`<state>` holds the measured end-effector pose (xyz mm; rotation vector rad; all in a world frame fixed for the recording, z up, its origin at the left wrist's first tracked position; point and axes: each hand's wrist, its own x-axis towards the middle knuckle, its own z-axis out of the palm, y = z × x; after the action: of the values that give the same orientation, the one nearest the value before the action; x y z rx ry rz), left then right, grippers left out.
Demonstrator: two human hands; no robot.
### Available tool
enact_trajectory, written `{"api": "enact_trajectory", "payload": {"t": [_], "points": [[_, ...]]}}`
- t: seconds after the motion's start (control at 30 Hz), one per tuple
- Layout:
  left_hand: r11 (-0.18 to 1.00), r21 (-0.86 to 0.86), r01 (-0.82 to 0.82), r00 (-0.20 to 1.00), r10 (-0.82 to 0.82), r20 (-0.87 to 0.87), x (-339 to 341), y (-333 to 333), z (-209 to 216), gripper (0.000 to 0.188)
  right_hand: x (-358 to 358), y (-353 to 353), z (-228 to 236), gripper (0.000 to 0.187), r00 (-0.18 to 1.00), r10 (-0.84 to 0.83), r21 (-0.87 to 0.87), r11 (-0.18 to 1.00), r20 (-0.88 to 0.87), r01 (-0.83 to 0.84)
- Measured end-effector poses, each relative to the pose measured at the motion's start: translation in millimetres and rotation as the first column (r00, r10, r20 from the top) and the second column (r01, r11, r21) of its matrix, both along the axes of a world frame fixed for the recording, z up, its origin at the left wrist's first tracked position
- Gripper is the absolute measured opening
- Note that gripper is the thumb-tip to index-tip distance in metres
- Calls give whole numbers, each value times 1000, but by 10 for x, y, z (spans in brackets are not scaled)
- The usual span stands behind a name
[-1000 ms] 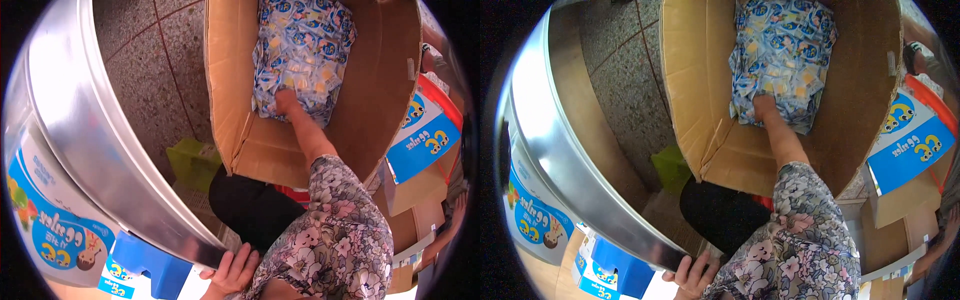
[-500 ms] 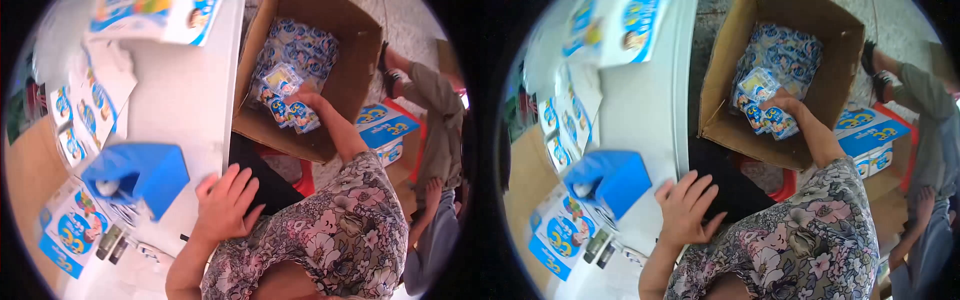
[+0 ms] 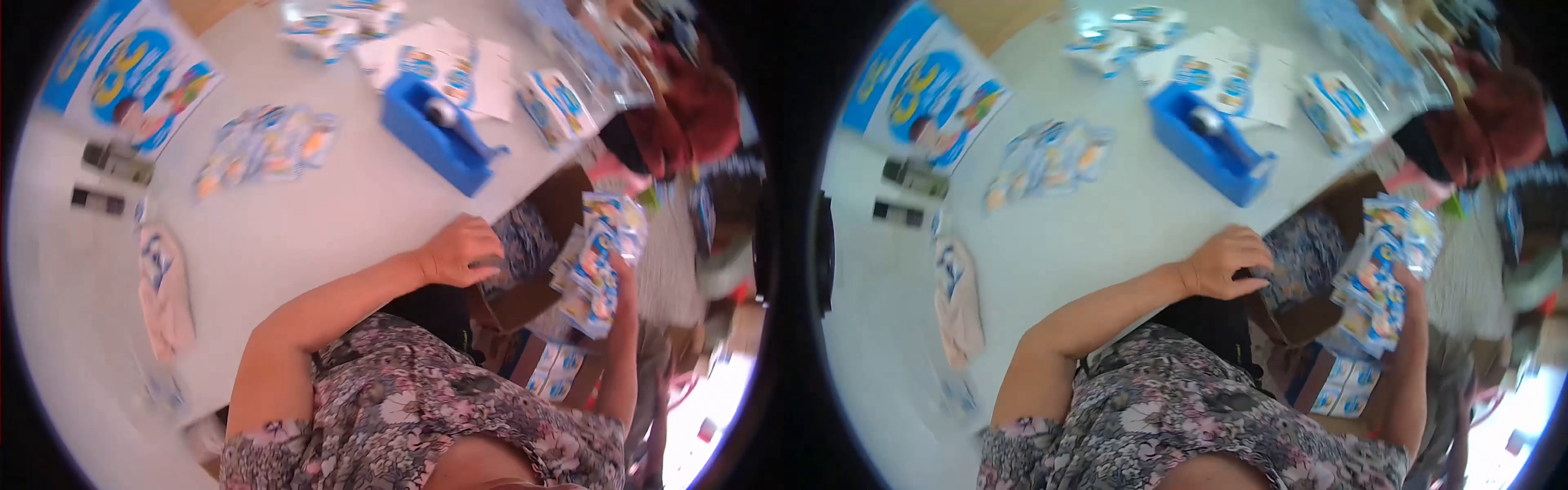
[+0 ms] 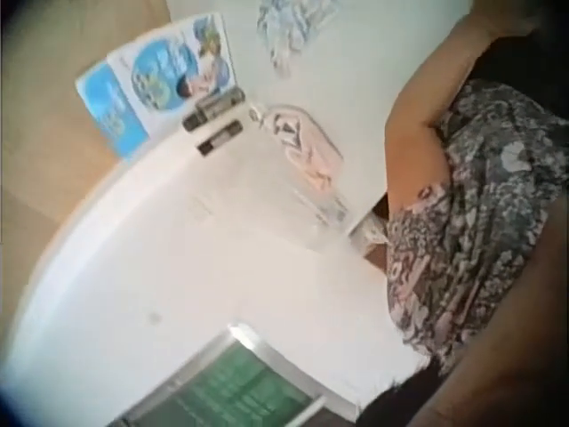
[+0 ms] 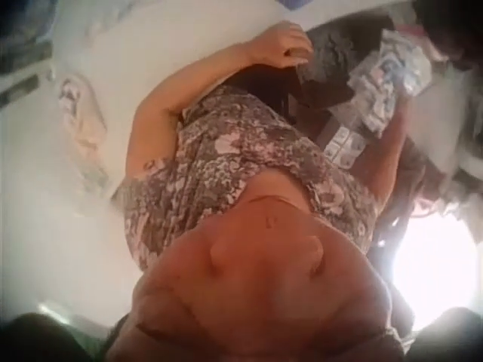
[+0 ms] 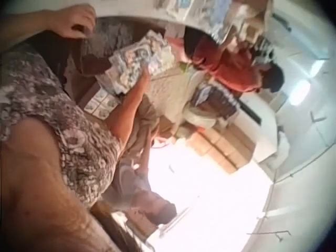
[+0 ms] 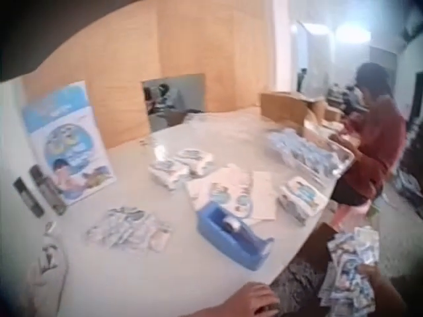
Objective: Sorting and packaging small blue and white packets into cardboard boxes at a workbench.
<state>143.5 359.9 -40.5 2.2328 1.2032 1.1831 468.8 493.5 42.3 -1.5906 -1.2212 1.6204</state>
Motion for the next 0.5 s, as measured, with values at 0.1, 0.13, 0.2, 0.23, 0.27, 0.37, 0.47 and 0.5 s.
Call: {"api": "enact_trajectory", "payload": {"t": [0.1,0.13,0.2,0.23,0.27,0.37,0.47,0.5], "points": [[996,9,-93,982,90,168,-175,-518,85,22,-333,325,377,50,957,272,117,958,-99,-260],[989,55,-136,982,127,138,-319,-727,109,21,-382,416,502,52,934,338,152,935,-119,-320],[966,105,-235,971,228,74,-625,-1108,159,20,-459,909,532,53,866,495,301,817,72,-492],[951,112,-288,958,285,43,-800,-1238,176,20,-626,1266,474,54,797,532,378,701,287,-604],[913,75,-400,916,397,48,-982,-1437,161,21,-1283,1041,622,62,729,668,388,638,149,-665],[682,32,-731,682,728,77,-1444,-1942,8,39,-2994,-198,1075,69,558,807,273,591,-194,-759],[274,102,-956,284,955,89,-1758,-1970,173,66,-4038,-472,853,61,404,880,315,468,-248,-826],[268,108,-957,278,957,88,-1875,-1963,184,66,-4372,-608,729,60,371,893,356,444,-255,-822]]}}
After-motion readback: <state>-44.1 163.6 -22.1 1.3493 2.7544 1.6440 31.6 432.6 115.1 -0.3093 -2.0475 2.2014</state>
